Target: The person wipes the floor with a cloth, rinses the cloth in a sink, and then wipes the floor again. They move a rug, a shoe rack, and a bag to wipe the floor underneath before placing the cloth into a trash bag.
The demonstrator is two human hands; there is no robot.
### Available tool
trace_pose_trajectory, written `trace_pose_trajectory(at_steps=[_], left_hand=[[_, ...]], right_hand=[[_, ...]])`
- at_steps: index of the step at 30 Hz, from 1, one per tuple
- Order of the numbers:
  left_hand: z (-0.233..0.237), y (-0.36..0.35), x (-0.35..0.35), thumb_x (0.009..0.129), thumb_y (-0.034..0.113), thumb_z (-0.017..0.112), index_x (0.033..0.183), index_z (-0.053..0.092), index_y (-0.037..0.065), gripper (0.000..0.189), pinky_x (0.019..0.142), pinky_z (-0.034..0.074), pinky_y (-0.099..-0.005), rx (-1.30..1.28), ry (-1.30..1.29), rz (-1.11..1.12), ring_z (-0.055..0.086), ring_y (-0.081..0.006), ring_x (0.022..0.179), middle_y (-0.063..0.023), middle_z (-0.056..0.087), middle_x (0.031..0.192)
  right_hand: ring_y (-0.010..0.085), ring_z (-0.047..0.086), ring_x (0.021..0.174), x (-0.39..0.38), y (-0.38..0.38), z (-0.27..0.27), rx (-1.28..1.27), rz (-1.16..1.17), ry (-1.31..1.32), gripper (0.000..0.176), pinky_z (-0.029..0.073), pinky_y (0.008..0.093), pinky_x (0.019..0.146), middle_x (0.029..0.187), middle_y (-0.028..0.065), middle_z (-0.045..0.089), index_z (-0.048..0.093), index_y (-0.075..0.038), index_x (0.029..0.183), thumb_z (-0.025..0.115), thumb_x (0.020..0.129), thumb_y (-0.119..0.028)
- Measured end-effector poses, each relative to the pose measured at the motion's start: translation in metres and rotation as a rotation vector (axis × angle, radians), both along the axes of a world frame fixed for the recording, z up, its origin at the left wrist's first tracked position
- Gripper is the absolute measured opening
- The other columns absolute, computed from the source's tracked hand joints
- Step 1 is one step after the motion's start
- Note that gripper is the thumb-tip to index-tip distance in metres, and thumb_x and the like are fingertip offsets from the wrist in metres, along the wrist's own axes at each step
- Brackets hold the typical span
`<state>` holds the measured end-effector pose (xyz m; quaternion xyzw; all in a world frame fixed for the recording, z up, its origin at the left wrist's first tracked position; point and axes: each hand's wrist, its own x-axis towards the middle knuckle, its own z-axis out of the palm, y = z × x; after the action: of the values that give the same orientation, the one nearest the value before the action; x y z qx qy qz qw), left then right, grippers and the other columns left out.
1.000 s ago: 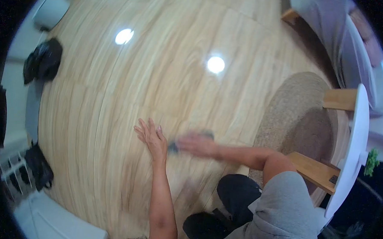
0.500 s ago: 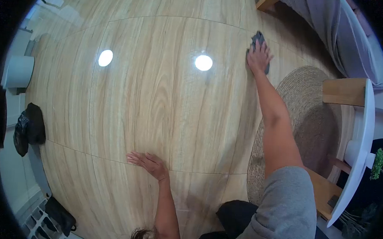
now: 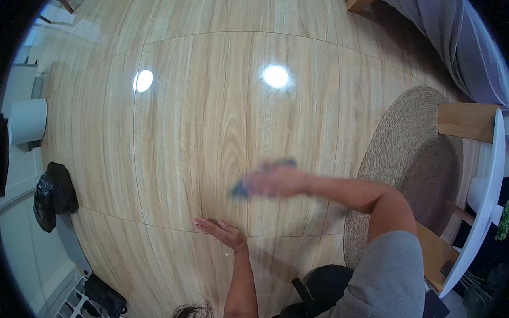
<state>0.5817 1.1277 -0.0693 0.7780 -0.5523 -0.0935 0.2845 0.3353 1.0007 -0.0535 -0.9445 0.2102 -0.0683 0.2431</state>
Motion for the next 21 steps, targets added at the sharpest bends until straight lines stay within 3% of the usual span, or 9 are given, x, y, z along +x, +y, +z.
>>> trace_pose_trajectory(at_steps=[3, 4, 6, 7, 11, 12, 16, 18, 21], left_hand=[[0.003, -0.002, 0.000, 0.100, 0.024, 0.029, 0.147, 0.014, -0.003, 0.056, 0.114, 0.007, -0.0537, 0.002, 0.000, -0.028, 0.004, -0.0431, 0.142, -0.0209, 0.011, 0.154], [0.003, -0.001, -0.001, 0.100, 0.024, 0.029, 0.147, 0.014, -0.003, 0.056, 0.114, 0.007, -0.0537, 0.005, 0.000, -0.029, 0.004, -0.0431, 0.142, -0.0209, 0.011, 0.154], [0.004, -0.002, -0.002, 0.101, 0.024, 0.028, 0.145, 0.019, -0.004, 0.053, 0.114, 0.007, -0.0537, 0.011, 0.004, -0.025, 0.005, -0.0436, 0.141, -0.0205, 0.013, 0.154], [0.003, -0.002, -0.001, 0.101, 0.024, 0.028, 0.145, 0.019, -0.004, 0.053, 0.114, 0.007, -0.0537, 0.014, 0.002, -0.030, 0.005, -0.0436, 0.141, -0.0205, 0.013, 0.154], [-0.001, -0.001, 0.001, 0.101, 0.026, 0.029, 0.146, 0.024, 0.000, 0.052, 0.114, 0.009, -0.0530, 0.055, -0.090, -0.096, 0.007, -0.0429, 0.142, -0.0193, 0.014, 0.154], [-0.002, 0.000, 0.002, 0.101, 0.028, 0.030, 0.146, 0.026, 0.002, 0.052, 0.114, 0.009, -0.0527, 0.090, -0.121, -0.113, 0.007, -0.0427, 0.142, -0.0191, 0.014, 0.154], [-0.006, 0.000, -0.002, 0.101, 0.030, 0.030, 0.146, 0.027, 0.006, 0.052, 0.114, 0.010, -0.0523, 0.160, -0.166, -0.140, 0.009, -0.0424, 0.141, -0.0188, 0.014, 0.155], [-0.008, 0.001, 0.001, 0.101, 0.031, 0.029, 0.146, 0.027, 0.007, 0.051, 0.114, 0.010, -0.0521, 0.142, -0.263, -0.092, 0.010, -0.0427, 0.141, -0.0201, 0.014, 0.154], [-0.003, 0.000, -0.001, 0.101, 0.030, 0.029, 0.146, 0.025, 0.003, 0.053, 0.114, 0.010, -0.0507, 0.155, -0.296, -0.129, 0.010, -0.0426, 0.141, -0.0217, 0.013, 0.154]], right_hand=[[0.0199, 0.015, 0.144, -0.077, -0.108, -0.022, -0.259, -0.598, 0.281, 0.049, 0.000, 0.0553, 0.115, 0.153, 0.0028, 0.026, 0.030, -0.016, 0.145, 0.034, 0.099, -0.032], [0.0212, 0.020, 0.142, -0.101, -0.136, -0.011, -0.529, -0.790, 0.434, 0.048, 0.005, 0.0580, 0.112, 0.152, 0.0045, 0.028, 0.033, -0.016, 0.144, 0.033, 0.099, -0.030], [0.0278, 0.023, 0.141, -0.124, -0.196, -0.011, -0.401, -1.327, 0.254, 0.048, 0.007, 0.0621, 0.110, 0.151, 0.0082, 0.030, 0.038, -0.016, 0.142, 0.038, 0.096, -0.031], [0.0289, 0.026, 0.139, -0.126, -0.221, -0.010, -0.410, -1.397, 0.250, 0.048, 0.012, 0.0610, 0.109, 0.149, 0.0095, 0.032, 0.041, -0.016, 0.140, 0.039, 0.094, -0.032], [0.0238, 0.031, 0.137, -0.033, -0.233, -0.008, -0.402, -1.012, 0.054, 0.044, 0.024, 0.0471, 0.110, 0.146, 0.0080, 0.039, 0.045, -0.010, 0.135, 0.041, 0.092, -0.021], [0.0241, 0.033, 0.136, 0.004, -0.212, -0.001, -0.387, -0.816, 0.169, 0.043, 0.023, 0.0472, 0.110, 0.143, 0.0082, 0.042, 0.046, -0.008, 0.133, 0.041, 0.092, -0.020], [0.0214, 0.029, 0.139, 0.080, -0.074, -0.003, -0.063, -0.287, -0.118, 0.046, 0.016, 0.0479, 0.115, 0.146, 0.0057, 0.038, 0.042, -0.015, 0.138, 0.045, 0.092, -0.022], [0.0216, 0.028, 0.139, 0.046, -0.032, 0.010, -0.020, -0.051, -0.224, 0.046, 0.017, 0.0486, 0.114, 0.146, 0.0051, 0.038, 0.043, -0.020, 0.137, 0.046, 0.092, -0.023], [0.0213, 0.026, 0.140, -0.040, -0.056, 0.004, -0.100, -0.247, -0.087, 0.043, 0.019, 0.0499, 0.113, 0.148, 0.0046, 0.035, 0.044, -0.022, 0.135, 0.045, 0.092, -0.027]])
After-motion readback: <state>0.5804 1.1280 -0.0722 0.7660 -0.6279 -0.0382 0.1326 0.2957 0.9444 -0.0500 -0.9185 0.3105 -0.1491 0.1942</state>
